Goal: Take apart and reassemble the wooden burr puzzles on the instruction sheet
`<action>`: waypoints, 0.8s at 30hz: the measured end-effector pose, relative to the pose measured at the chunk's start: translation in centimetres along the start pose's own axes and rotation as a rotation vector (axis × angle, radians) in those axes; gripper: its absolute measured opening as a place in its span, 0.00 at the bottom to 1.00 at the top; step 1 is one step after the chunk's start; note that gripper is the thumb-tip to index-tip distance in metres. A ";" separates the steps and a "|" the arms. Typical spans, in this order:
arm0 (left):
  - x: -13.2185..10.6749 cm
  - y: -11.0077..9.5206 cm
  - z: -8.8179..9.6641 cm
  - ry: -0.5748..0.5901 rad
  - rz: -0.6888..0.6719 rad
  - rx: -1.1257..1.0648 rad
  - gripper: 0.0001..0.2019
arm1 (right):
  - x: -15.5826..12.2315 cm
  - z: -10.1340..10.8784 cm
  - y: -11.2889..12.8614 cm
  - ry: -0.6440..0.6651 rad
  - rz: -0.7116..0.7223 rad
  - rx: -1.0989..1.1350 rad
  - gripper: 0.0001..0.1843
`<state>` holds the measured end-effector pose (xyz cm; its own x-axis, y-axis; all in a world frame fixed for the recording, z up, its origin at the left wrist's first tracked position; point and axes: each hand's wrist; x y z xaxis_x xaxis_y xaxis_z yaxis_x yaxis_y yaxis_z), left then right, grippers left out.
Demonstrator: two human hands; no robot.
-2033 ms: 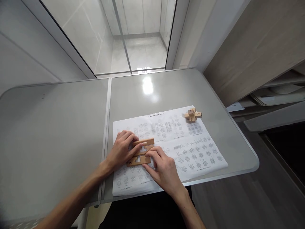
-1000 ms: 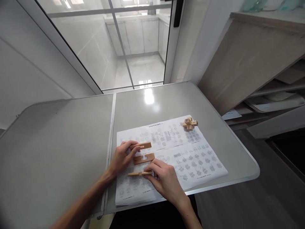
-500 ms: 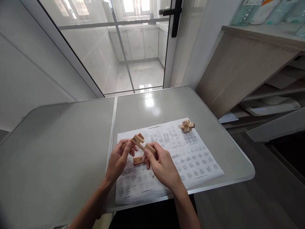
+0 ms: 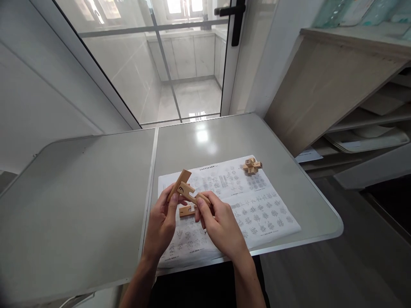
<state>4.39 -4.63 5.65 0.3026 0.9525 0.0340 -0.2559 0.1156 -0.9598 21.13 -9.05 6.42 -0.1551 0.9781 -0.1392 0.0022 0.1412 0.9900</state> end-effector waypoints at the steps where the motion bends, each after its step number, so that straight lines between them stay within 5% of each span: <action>1: -0.1 0.1 -0.1 -0.003 -0.009 0.019 0.17 | -0.1 0.1 0.0 0.003 -0.001 0.001 0.21; 14: -0.7 0.5 0.3 -0.019 -0.191 0.271 0.19 | -0.2 0.3 0.1 0.030 -0.012 0.091 0.21; 24: -0.8 1.0 -0.1 -0.044 -0.210 0.311 0.23 | 0.4 -0.8 -0.2 -0.006 0.010 0.148 0.22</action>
<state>4.01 -5.29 4.65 0.3403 0.9093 0.2396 -0.4610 0.3835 -0.8002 20.22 -8.78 6.17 -0.1487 0.9803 -0.1300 0.1492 0.1521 0.9770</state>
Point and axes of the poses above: each hand's wrist, its own x-axis towards the middle knuckle, its own z-axis out of the back of the hand, y = z × x, and after that the axes turned 10 degrees about y, right-handed
